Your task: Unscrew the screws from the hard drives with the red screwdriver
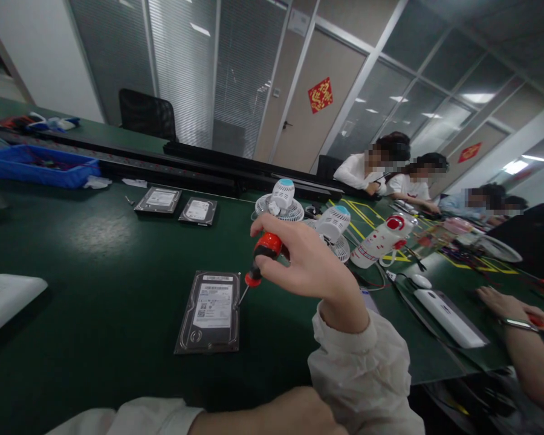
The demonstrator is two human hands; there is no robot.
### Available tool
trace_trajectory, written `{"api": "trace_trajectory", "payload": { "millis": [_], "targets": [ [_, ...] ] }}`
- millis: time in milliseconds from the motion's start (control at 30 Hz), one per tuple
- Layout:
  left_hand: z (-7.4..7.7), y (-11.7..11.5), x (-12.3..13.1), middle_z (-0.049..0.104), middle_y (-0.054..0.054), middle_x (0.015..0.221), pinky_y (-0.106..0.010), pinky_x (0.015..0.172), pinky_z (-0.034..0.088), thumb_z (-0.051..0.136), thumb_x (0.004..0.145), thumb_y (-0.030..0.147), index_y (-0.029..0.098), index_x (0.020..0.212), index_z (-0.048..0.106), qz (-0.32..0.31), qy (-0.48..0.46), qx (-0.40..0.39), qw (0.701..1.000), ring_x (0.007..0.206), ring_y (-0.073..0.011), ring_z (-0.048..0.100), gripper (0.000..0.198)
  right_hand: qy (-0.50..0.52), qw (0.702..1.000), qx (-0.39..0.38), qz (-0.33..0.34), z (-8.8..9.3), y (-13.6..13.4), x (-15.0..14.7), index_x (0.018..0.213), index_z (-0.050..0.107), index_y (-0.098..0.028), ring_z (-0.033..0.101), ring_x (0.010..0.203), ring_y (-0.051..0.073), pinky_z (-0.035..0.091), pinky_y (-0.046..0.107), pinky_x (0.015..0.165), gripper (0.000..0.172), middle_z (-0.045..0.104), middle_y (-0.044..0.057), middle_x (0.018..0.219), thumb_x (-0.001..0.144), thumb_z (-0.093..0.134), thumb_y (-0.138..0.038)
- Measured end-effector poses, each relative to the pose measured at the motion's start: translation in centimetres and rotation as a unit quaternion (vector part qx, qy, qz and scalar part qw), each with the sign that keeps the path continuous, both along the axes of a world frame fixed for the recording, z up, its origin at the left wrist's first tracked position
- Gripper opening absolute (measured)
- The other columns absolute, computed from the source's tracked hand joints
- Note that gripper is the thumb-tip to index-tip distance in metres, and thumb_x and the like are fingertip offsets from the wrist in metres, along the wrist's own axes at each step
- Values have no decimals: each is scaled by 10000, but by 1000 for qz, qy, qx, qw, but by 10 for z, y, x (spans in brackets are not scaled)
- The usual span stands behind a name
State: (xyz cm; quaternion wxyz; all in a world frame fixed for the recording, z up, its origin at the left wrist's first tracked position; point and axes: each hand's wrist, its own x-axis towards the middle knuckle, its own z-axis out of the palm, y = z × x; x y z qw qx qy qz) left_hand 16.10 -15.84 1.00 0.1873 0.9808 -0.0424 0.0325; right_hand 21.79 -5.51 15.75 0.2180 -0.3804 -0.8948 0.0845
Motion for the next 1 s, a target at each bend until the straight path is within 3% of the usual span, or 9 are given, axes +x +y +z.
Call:
{"api": "trace_trajectory", "payload": {
  "millis": [133, 233, 400, 533, 667, 900, 1000],
  "targets": [
    [-9, 7, 13, 705, -5, 581, -291, 352, 311, 570, 1009, 207, 201, 1029, 755, -41, -107, 61, 992, 417, -164, 570, 186, 9, 999, -22, -44, 0, -1, 0, 852, 554, -210, 430, 584, 94, 264, 280, 616, 328, 473, -61, 631, 956, 586, -520],
    [-20, 10, 12, 716, -14, 610, -299, 374, 345, 571, 993, 177, 197, 950, 758, -49, -155, 67, 984, 479, -165, 610, 192, 19, 999, -24, -37, -1, -1, -1, 925, 550, -216, 420, 581, 97, 272, 275, 620, 217, 476, -69, 635, 946, 597, -426],
    [-46, 9, 7, 699, -16, 610, -291, 396, 392, 661, 919, 195, 236, 835, 763, -95, -120, 74, 985, 502, -173, 623, 139, 16, 999, 2, -28, 0, -1, -1, 978, 514, -205, 424, 628, 100, 283, 273, 639, 159, 529, -50, 745, 881, 607, -290],
    [-57, 9, -7, 693, -25, 625, -300, 435, 445, 629, 907, 158, 241, 820, 755, -94, -125, 85, 984, 516, -182, 630, 174, -10, 999, -4, -48, 1, -2, -2, 945, 549, -212, 437, 601, 106, 270, 280, 630, 161, 561, -44, 688, 955, 561, -372],
    [-45, 14, -21, 684, -30, 633, -320, 469, 484, 654, 891, 172, 201, 920, 760, -56, -123, 125, 983, 518, -188, 623, 113, 2, 997, -6, -72, 0, -1, -3, 815, 594, -207, 464, 589, 111, 256, 283, 616, 406, 593, -27, 630, 968, 572, -582],
    [2, 25, -42, 689, -10, 691, -320, 497, 489, 706, 910, 245, 219, 860, 749, -66, -116, 216, 967, 578, -152, 658, 71, 23, 999, -6, -48, -2, 3, -2, 845, 638, -202, 469, 578, 105, 280, 275, 621, 330, 614, -25, 627, 981, 583, -498],
    [12, 32, -58, 665, -14, 650, -346, 489, 464, 668, 938, 278, 219, 779, 716, -35, -120, 239, 963, 571, -166, 657, 176, 25, 999, -8, -36, -2, 3, -1, 868, 635, -201, 459, 552, 95, 296, 264, 610, 280, 564, -44, 600, 976, 577, -452]
  ]
}}
